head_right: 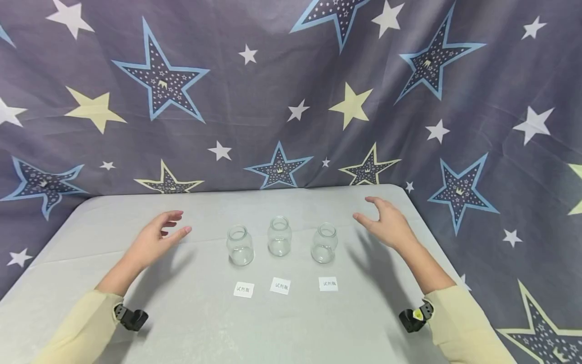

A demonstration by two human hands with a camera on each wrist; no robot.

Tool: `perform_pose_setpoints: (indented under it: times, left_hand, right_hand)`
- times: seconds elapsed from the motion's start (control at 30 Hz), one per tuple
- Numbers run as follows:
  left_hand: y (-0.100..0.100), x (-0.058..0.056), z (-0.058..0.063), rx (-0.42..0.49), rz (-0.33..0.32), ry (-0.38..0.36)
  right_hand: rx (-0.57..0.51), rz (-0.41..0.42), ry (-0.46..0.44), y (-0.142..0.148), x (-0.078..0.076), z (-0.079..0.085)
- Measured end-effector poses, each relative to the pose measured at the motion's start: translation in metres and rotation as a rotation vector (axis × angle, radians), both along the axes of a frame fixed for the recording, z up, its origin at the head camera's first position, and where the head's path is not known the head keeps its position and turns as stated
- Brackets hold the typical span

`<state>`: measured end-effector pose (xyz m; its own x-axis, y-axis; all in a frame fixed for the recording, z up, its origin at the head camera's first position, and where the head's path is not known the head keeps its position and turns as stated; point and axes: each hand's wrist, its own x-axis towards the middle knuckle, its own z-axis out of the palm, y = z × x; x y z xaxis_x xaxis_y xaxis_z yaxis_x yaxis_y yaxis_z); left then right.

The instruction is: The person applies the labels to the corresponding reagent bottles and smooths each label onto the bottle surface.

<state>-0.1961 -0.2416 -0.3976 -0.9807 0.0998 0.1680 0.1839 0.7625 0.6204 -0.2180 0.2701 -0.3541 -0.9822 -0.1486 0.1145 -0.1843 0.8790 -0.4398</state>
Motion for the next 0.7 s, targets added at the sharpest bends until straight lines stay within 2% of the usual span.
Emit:
perform_pose_setpoints:
  times: [0.43,0.7]
  left_hand:
    - [0.020,0.024,-0.010,-0.036,-0.105,0.010]
    - [0.032,0.038,-0.013,0.000,-0.150,0.014]
  right_hand:
    - [-0.079,0.027,0.031,-0.017,0.021,0.000]
    - [-0.138,0.062,0.035,-0.036,0.035,-0.001]
